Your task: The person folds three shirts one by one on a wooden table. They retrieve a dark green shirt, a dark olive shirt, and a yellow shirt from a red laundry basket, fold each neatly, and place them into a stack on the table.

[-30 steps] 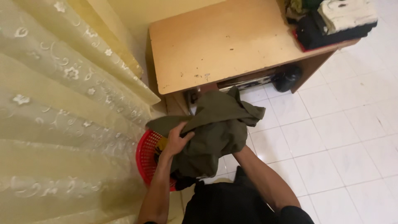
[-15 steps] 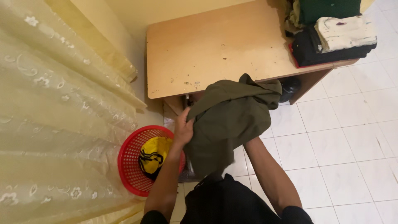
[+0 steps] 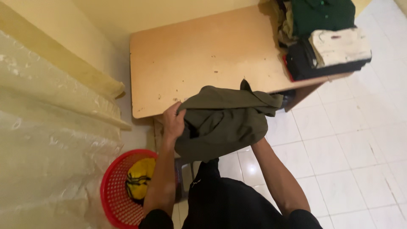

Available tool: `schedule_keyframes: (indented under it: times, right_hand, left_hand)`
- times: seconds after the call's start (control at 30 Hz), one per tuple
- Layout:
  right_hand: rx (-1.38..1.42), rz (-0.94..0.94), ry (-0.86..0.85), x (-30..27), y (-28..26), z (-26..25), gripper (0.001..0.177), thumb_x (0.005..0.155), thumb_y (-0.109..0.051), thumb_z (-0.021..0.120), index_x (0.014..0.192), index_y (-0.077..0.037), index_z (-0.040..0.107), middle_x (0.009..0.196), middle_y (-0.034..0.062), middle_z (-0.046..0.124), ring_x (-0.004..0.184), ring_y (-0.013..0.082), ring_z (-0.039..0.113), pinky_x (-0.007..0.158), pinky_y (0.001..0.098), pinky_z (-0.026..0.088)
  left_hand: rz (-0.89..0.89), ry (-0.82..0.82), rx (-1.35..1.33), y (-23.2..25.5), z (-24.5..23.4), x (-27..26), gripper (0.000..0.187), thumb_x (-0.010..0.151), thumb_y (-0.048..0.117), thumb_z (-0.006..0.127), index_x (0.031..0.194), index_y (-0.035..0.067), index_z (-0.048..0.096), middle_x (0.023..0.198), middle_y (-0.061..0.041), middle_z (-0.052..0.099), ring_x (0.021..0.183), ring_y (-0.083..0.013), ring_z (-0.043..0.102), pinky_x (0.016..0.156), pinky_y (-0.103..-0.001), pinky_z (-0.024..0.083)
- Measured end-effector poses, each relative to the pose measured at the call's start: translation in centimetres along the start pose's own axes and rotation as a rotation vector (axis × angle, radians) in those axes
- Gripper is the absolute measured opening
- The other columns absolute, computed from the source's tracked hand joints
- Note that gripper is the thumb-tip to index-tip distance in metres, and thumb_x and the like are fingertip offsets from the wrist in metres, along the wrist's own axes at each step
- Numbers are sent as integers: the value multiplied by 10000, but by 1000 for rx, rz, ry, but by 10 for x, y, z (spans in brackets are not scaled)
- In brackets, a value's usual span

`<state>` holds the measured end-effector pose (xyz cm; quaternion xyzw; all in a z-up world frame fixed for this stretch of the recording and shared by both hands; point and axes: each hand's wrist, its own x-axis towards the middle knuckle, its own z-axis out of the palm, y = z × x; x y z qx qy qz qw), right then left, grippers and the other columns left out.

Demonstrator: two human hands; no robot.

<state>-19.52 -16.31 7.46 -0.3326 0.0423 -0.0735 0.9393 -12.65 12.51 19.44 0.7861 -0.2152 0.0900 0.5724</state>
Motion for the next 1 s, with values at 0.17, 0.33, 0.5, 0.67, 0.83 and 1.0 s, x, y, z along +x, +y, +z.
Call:
schedule_keyframes:
  times: [0.17,0.33,0.5,0.67,0.83,1.0]
  right_hand:
    - [11,11,-27,86,-9,5,665,1021,-438,448,1569,-67,382,1569,152,464,1412,323,478,1191,462,406]
    - [13,-32,-17,198,-37,1,668,1022,-458,426,1564,-68,392,1563,153,473,1407,330,485,1187,469,410]
    - [45,-50,30,282,-55,-11,675,1023,-478,404,1559,-69,402,1558,154,482,1402,338,491,1184,476,414]
    - [94,-24,71,311,-55,-41,683,1023,-498,383,1554,-70,412,1553,155,491,1397,345,497,1180,483,419]
    - [128,19,129,333,-48,-87,693,1024,-518,361,1549,-71,422,1548,157,500,1392,353,504,1176,490,423]
    - [202,34,188,348,-48,-137,704,1024,-537,339,1545,-72,432,1542,158,509,1386,360,510,1173,497,427]
  left_hand:
    - [-96,58,125,-23,-3,93,180,945,127,613,935,-53,614,766,-213,610,701,-254,581,680,-374,483]
    - [93,156,339,-44,4,213,230,962,163,675,960,-61,622,886,-283,625,850,-457,609,725,-441,492]
    - [120,291,277,-66,18,327,205,975,183,643,1008,-16,677,919,-228,687,880,-420,657,770,-448,506]
    - [-48,157,636,-107,54,415,264,978,291,698,1163,103,682,1099,-174,624,1082,-377,590,892,-522,452]
    - [-66,-36,772,-177,115,408,648,795,325,807,1363,165,537,1290,-167,518,1244,-387,462,950,-694,330]
    - [-430,-375,563,-211,169,293,645,898,555,720,1317,108,519,1266,-167,592,1202,-390,559,1005,-697,341]
